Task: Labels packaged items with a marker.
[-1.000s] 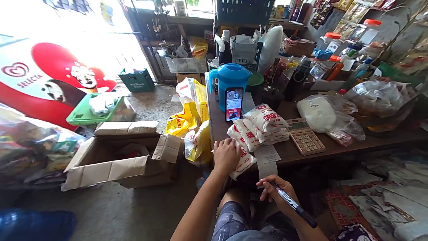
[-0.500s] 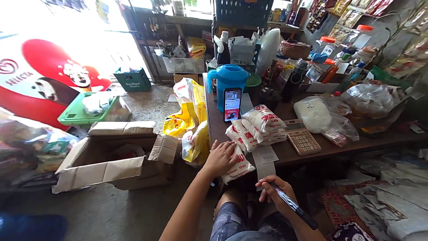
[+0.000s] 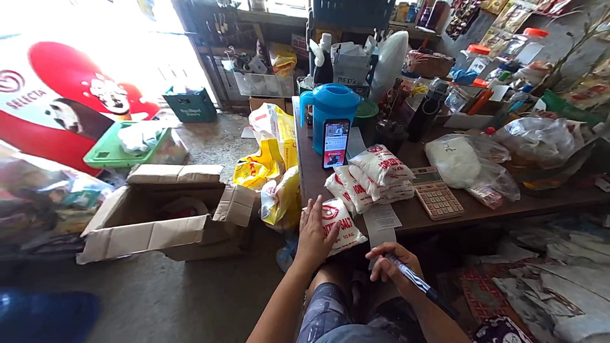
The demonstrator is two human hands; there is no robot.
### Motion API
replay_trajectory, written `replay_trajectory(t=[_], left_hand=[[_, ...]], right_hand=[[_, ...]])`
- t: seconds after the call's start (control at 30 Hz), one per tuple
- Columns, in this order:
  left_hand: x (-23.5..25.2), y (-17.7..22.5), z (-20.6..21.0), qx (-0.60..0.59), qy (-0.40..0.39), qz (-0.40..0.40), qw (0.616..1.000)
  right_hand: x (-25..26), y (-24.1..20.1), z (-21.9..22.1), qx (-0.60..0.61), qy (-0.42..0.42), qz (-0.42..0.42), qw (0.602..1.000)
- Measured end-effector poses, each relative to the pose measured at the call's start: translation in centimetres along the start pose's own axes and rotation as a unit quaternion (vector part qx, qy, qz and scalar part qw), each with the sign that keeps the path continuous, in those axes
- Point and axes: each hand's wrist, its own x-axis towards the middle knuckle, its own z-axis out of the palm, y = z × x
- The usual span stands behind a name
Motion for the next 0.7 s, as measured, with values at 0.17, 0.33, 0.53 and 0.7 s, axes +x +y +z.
replay_trajectory(t=[0.17, 0.33, 0.53, 0.7], left_hand=[[-0.1, -0.8, 0.1, -0.022, 0.008, -0.033, 0.999], [-0.5, -1.2, 0.1, -0.025, 0.019, -0.065, 0.997], [-0.5, -1.3, -0.1, -0.018, 0.008, -0.082, 0.996], [-0.5, -1.2, -0.2, -0.022, -0.001, -0.098, 0.995]], right_hand=[[3.9, -0.6, 1.7, -0.001, 0.028, 0.011, 1.000], [8.9, -0.1, 3.8, 0.000, 0.054, 0.057, 0.997], [13.4, 1.9, 5.9, -0.082, -0.026, 0.109, 0.990], [14.5, 2.7, 6.6, -0.175, -0.059, 0.093, 0.978]])
